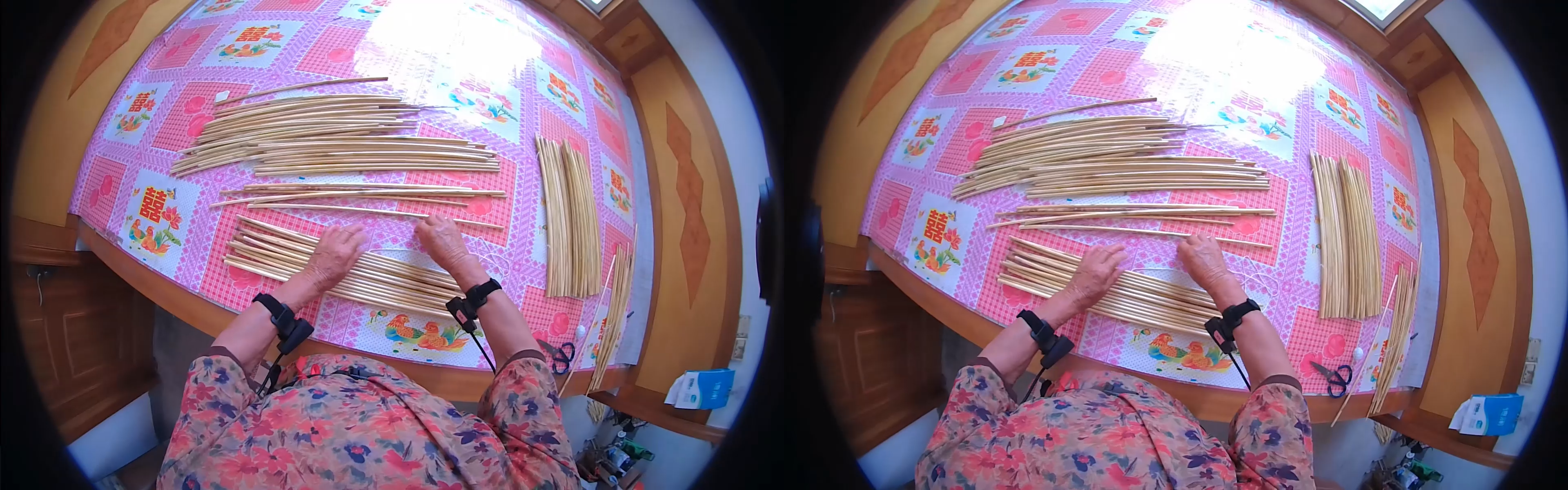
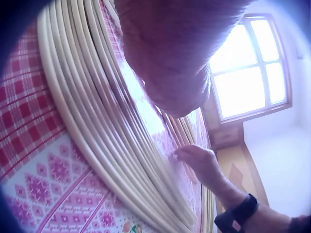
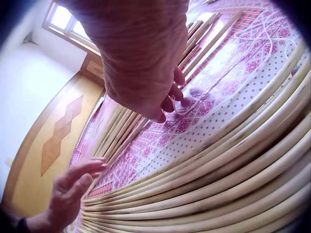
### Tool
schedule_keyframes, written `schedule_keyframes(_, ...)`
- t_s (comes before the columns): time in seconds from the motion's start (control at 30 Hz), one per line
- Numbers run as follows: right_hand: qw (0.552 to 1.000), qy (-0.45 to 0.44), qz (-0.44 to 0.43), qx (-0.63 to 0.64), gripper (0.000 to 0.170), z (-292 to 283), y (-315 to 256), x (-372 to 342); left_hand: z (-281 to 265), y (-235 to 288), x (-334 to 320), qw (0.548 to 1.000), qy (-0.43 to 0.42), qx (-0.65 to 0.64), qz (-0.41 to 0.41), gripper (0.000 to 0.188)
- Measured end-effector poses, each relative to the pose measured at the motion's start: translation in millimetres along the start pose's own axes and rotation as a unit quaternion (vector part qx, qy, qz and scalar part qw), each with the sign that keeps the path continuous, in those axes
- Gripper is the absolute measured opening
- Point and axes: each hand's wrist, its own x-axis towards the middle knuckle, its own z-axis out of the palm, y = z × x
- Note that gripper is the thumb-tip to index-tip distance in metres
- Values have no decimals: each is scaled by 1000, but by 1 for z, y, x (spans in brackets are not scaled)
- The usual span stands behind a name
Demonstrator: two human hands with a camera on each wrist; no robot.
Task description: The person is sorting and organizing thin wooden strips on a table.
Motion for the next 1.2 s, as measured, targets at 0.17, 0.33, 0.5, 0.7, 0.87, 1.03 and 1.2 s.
schedule_keyframes(0.17, 999, -10, -24, -23, 6, 0, -2, -2, -18, -39, 31, 998, 37, 46, -4, 21)
schedule_keyframes(0.33, 1000, 21, 10, -1, 11, -14, 7, 7, -17, -47, 40, 992, 67, 102, 11, 19)
schedule_keyframes(0.5, 995, 67, 77, 0, 12, -13, 34, 24, -14, -52, 43, 994, 30, 107, -20, 19)
schedule_keyframes(0.7, 990, 86, 110, -17, 15, -2, 50, 33, -21, -62, 52, 989, 87, 118, -2, 26)
schedule_keyframes(0.87, 987, 110, 119, -9, 14, -1, 58, 33, -26, -66, 56, 990, 91, 109, -23, 29)
schedule_keyframes(1.03, 983, 127, 126, -42, 15, -10, 64, 32, -27, -70, 46, 987, 108, 120, -26, 26)
schedule_keyframes(1.2, 987, 102, 65, -104, 11, -4, 60, 37, -19, -65, 27, 991, 82, 98, 37, 26)
